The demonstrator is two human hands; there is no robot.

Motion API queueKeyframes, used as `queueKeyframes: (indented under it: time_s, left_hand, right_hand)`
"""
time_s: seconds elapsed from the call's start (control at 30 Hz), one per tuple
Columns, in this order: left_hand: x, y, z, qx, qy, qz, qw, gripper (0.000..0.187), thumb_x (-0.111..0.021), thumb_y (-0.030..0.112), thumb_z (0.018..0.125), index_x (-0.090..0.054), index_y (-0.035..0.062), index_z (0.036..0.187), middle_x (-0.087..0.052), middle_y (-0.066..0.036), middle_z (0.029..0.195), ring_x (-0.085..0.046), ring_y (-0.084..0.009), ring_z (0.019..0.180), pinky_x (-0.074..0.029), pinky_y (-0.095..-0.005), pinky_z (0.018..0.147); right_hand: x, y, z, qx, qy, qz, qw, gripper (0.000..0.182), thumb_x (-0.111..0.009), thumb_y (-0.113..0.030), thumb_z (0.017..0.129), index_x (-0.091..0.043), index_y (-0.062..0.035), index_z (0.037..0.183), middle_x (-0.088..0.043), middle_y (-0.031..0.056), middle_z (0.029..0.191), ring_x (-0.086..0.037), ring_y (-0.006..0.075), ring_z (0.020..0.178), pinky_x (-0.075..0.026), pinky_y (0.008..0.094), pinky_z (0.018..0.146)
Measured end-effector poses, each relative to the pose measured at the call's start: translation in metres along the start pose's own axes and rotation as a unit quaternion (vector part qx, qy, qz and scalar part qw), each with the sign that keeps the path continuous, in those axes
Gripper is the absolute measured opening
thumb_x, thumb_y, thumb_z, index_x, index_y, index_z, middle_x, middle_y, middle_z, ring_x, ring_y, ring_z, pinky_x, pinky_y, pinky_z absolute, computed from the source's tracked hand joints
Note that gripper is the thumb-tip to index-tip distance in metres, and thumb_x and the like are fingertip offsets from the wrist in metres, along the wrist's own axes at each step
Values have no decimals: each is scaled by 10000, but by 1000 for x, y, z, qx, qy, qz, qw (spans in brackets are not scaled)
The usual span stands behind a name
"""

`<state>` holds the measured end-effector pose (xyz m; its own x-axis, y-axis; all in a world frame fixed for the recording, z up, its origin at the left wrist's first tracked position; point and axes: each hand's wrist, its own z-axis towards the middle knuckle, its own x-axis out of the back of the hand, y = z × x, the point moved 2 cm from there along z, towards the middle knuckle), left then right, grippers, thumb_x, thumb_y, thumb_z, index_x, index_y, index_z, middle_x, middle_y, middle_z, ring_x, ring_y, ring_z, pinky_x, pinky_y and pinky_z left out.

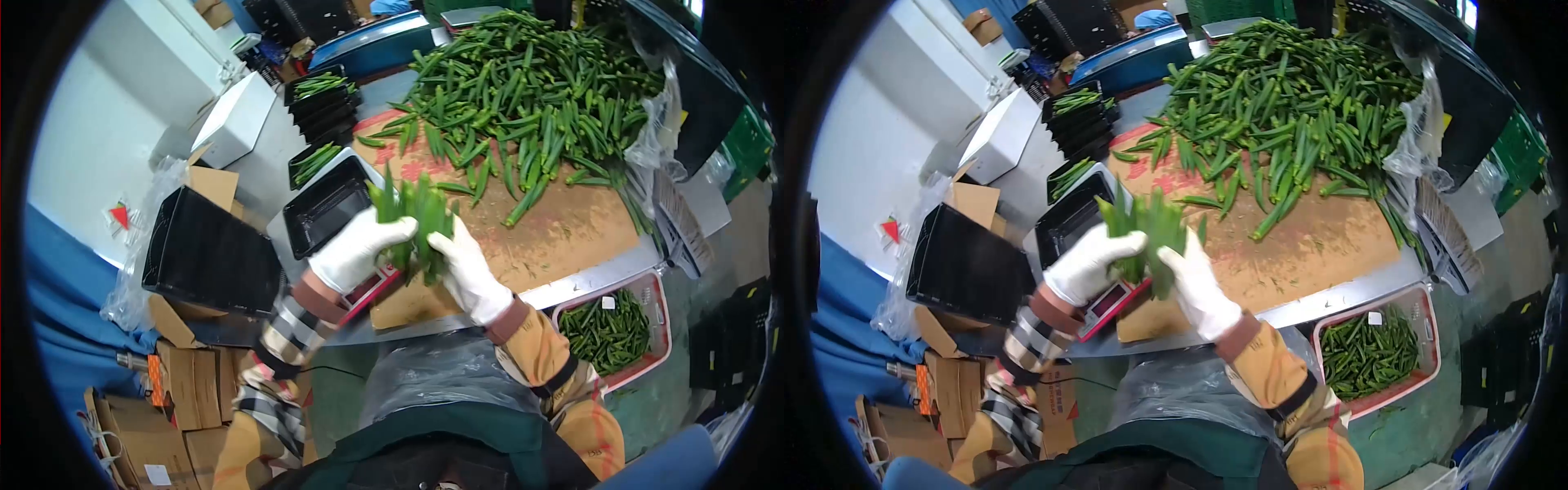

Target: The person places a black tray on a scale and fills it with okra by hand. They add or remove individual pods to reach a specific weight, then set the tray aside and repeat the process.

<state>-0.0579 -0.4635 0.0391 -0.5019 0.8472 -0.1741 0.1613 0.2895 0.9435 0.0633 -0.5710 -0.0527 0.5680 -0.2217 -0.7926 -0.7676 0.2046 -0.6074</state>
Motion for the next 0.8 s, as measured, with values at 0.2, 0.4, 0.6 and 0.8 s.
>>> queueKeyframes:
  time_s: [0.2, 0.4, 0.6, 0.8]
  left_hand:
    - [128, 76, -13, 72, 46, 128, 988, 420, -677, 284, 1020, -577, 57, 1358, -678, -32, 1163, -686, -130, 1016, -590, -335, 847]
    - [139, 64, -25, 11, 197, 262, 945, 736, -685, 476, 989, -425, 84, 1555, -580, -42, 1436, -482, -166, 1344, -399, -464, 1094]
    - [87, 12, -76, -305, 391, 469, 731, 333, -690, 127, 979, -668, -8, 1283, -707, -176, 1228, -677, -252, 1152, -515, -360, 1022]
    - [-5, -114, -66, -322, 178, 458, 809, 331, -776, 37, 838, -716, 41, 1164, -725, -137, 1098, -681, -343, 1042, -541, -430, 941]
  right_hand:
    - [-106, 45, 95, 58, -64, -71, 994, 501, -608, -144, 1025, -399, -86, 1477, -580, 64, 1339, -585, 154, 1179, -491, 337, 987]
    - [-82, 15, 75, 39, -108, -316, 942, 720, -681, -259, 982, -330, 51, 1529, -515, 205, 1489, -505, 249, 1373, -376, 352, 1166]
    - [109, -35, 35, 310, 211, -769, 517, 688, -803, -281, 849, -548, -30, 1437, -491, 246, 1510, -441, 422, 1406, -345, 496, 1191]
    - [187, -39, 13, 201, 320, -817, 435, 808, -845, -332, 797, -519, -4, 1459, -549, 201, 1439, -487, 386, 1324, -383, 501, 1122]
